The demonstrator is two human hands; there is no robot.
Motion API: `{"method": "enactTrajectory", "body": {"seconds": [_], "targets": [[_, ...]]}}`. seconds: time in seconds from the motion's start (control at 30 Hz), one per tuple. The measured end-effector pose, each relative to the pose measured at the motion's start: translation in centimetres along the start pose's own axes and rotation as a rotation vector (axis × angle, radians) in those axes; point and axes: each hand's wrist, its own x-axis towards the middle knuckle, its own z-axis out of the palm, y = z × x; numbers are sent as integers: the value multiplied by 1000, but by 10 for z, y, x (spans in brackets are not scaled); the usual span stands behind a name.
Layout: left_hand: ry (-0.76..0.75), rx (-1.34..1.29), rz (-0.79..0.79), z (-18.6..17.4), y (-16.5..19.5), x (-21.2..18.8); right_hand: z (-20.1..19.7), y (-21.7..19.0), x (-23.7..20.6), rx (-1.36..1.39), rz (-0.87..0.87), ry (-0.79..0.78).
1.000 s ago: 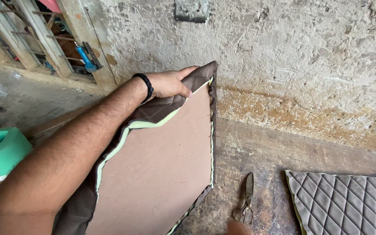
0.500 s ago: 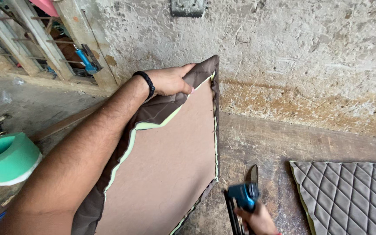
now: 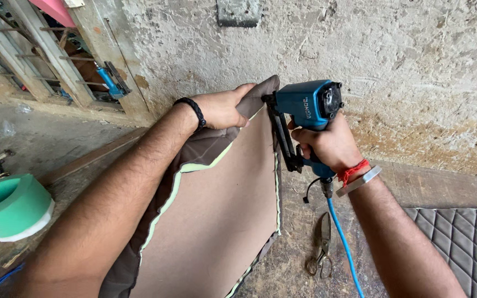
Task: The person staples quilted fabric onto a foam cushion using a pneumatic staple gun, trims excess fabric with scissors, and folds edges to secure the cover. The person then places the finished cushion on a pink wooden frame.
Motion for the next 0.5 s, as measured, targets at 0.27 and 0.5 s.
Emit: {"method": "enactTrajectory", "body": {"seconds": [0.27,0.5], "targets": [[17,66,73,-5,4,-5,8,8,-8,-8,-37,19],[16,224,136,0,-1,0,15,11,-22,106,-97,-79]]}}
